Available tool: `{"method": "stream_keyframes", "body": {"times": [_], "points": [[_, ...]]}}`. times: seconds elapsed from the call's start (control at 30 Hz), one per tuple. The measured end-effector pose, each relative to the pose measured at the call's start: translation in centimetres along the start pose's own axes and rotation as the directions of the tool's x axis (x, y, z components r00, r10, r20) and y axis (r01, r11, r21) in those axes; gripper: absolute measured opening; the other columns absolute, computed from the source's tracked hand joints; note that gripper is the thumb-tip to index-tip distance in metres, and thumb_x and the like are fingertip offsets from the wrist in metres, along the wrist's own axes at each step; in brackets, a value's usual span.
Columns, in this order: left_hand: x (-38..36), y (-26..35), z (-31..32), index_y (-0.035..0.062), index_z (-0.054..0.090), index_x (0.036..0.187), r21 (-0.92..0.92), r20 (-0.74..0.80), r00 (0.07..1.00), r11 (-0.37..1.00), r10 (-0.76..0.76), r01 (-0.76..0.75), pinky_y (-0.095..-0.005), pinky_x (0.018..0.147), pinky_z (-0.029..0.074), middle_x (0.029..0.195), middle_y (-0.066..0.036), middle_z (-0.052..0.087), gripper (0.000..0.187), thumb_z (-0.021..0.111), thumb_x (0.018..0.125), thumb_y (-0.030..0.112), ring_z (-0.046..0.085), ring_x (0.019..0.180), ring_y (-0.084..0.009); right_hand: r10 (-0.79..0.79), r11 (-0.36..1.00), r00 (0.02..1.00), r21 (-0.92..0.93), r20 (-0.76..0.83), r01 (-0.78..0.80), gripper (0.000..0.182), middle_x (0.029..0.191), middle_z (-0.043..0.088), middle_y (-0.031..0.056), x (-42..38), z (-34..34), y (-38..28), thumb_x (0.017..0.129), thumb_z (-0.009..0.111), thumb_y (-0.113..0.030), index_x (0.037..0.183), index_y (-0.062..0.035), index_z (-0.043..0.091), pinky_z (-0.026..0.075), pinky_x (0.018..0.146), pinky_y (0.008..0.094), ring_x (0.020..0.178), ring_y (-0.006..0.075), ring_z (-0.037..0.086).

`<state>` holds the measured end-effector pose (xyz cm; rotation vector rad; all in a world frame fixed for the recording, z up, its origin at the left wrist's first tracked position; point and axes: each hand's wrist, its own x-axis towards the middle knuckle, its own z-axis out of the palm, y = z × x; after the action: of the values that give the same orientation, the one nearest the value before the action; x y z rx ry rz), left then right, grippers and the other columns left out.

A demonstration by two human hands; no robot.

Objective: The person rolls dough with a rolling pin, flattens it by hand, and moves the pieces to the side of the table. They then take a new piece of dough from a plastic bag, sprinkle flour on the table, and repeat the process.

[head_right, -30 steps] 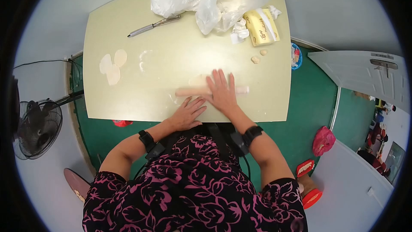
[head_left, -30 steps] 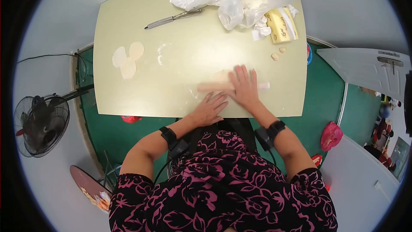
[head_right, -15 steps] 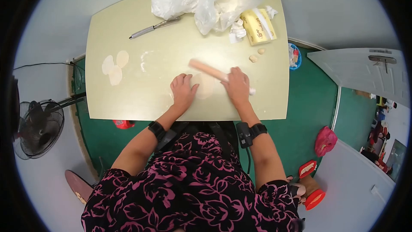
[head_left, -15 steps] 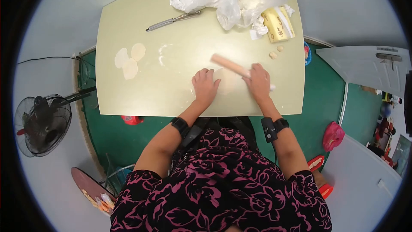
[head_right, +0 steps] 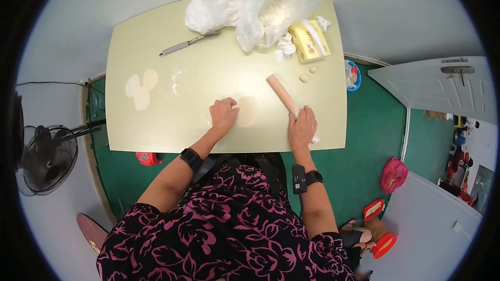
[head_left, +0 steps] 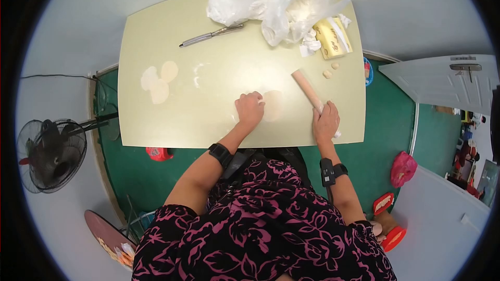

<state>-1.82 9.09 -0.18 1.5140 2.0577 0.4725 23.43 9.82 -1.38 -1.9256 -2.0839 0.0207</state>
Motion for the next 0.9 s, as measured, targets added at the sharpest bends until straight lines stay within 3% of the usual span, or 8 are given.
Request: {"method": "stream_keyframes", "body": {"times": [0.1,0.17,0.33,0.4,0.57,0.63,0.73,0.9], "points": [[0.8,-1.0,1.6,0.0089,0.061,0.080,-0.092,-0.005,1.000,0.995,-0.027,0.027,-0.0435,0.074,0.041,0.085,-0.010,0.062,0.010,0.064,0.073,0.015,0.054,0.086,-0.0294,0.042,0.997,0.997,-0.070,0.059,-0.038,0.038,0.121,0.051,0.0156,0.2,1.1,0.2,0.079,0.066,-0.024,0.106,-0.0017,0.052,0.039,0.090,0.0466,0.113,0.0330,0.048],[0.8,-1.8,2.3,0.0065,0.059,0.080,-0.212,-0.187,0.977,0.966,0.106,-0.146,-0.0413,0.071,0.045,0.083,-0.012,0.063,0.011,0.064,0.073,0.014,0.057,0.081,-0.0310,0.042,0.997,0.999,-0.060,0.034,-0.040,0.039,0.123,0.051,0.0148,0.1,1.7,0.6,0.081,0.064,-0.025,0.109,-0.0014,0.051,0.039,0.090,0.0463,0.114,0.0332,0.047],[1.9,-0.6,-0.8,0.0029,0.062,0.084,-0.643,-0.085,0.957,0.749,-0.276,0.159,-0.0271,0.062,0.048,0.073,-0.009,0.064,0.017,0.069,0.074,0.013,0.060,0.067,-0.0155,0.013,0.998,0.999,-0.067,0.031,-0.011,0.038,0.123,0.050,0.0142,0.1,0.5,-0.3,0.083,0.062,-0.025,0.111,-0.0017,0.050,0.039,0.090,0.0459,0.114,0.0327,0.047],[3.9,-2.6,-1.3,0.0032,0.063,0.088,-0.642,-0.341,0.891,0.767,-0.299,0.011,-0.0267,0.061,0.047,0.070,-0.006,0.062,0.019,0.070,0.074,0.014,0.057,0.065,-0.0123,0.005,0.997,1.000,-0.080,0.029,-0.003,0.038,0.123,0.050,0.0141,0.2,0.5,-0.3,0.084,0.061,-0.025,0.111,-0.0018,0.050,0.039,0.090,0.0459,0.114,0.0325,0.047],[6.0,-5.9,-10.7,0.0050,0.065,0.099,-0.178,-0.643,0.757,0.984,-0.111,-0.006,-0.0356,0.065,0.050,0.074,-0.017,0.064,0.021,0.063,0.079,0.012,0.063,0.068,-0.0291,0.006,0.997,1.000,-0.082,0.021,-0.004,0.038,0.123,0.050,0.0143,0.1,0.8,-0.1,0.084,0.061,-0.026,0.110,-0.0019,0.050,0.039,0.090,0.0460,0.115,0.0325,0.047],[6.6,-8.1,-12.8,0.0054,0.062,0.100,0.219,-0.534,0.829,0.974,0.166,-0.054,-0.0389,0.068,0.050,0.081,-0.017,0.064,0.020,0.060,0.080,0.009,0.063,0.076,-0.0321,-0.009,0.996,1.000,-0.090,0.020,0.011,0.038,0.123,0.051,0.0145,0.2,0.9,0.0,0.084,0.061,-0.026,0.110,-0.0018,0.050,0.039,0.089,0.0460,0.114,0.0327,0.047],[6.3,-10.3,-11.2,0.0042,0.059,0.102,0.430,-0.153,0.979,0.901,0.132,-0.054,-0.0404,0.080,0.048,0.100,-0.020,0.060,0.021,0.058,0.082,0.010,0.060,0.094,-0.0310,-0.015,0.994,1.000,-0.104,0.023,0.017,0.038,0.122,0.051,0.0146,0.1,0.9,-0.1,0.084,0.061,-0.026,0.110,-0.0017,0.050,0.040,0.089,0.0460,0.114,0.0328,0.047],[0.3,-10.7,-6.1,0.0003,0.049,0.121,0.280,-0.034,0.914,0.882,0.405,-0.380,-0.0494,0.102,0.029,0.130,-0.021,0.044,0.041,0.054,0.087,0.023,0.037,0.126,-0.0338,0.009,0.995,1.000,-0.096,0.026,-0.006,0.038,0.122,0.051,0.0147,0.2,0.8,-0.4,0.084,0.060,-0.026,0.111,-0.0014,0.049,0.039,0.089,0.0462,0.114,0.0330,0.047]]}}
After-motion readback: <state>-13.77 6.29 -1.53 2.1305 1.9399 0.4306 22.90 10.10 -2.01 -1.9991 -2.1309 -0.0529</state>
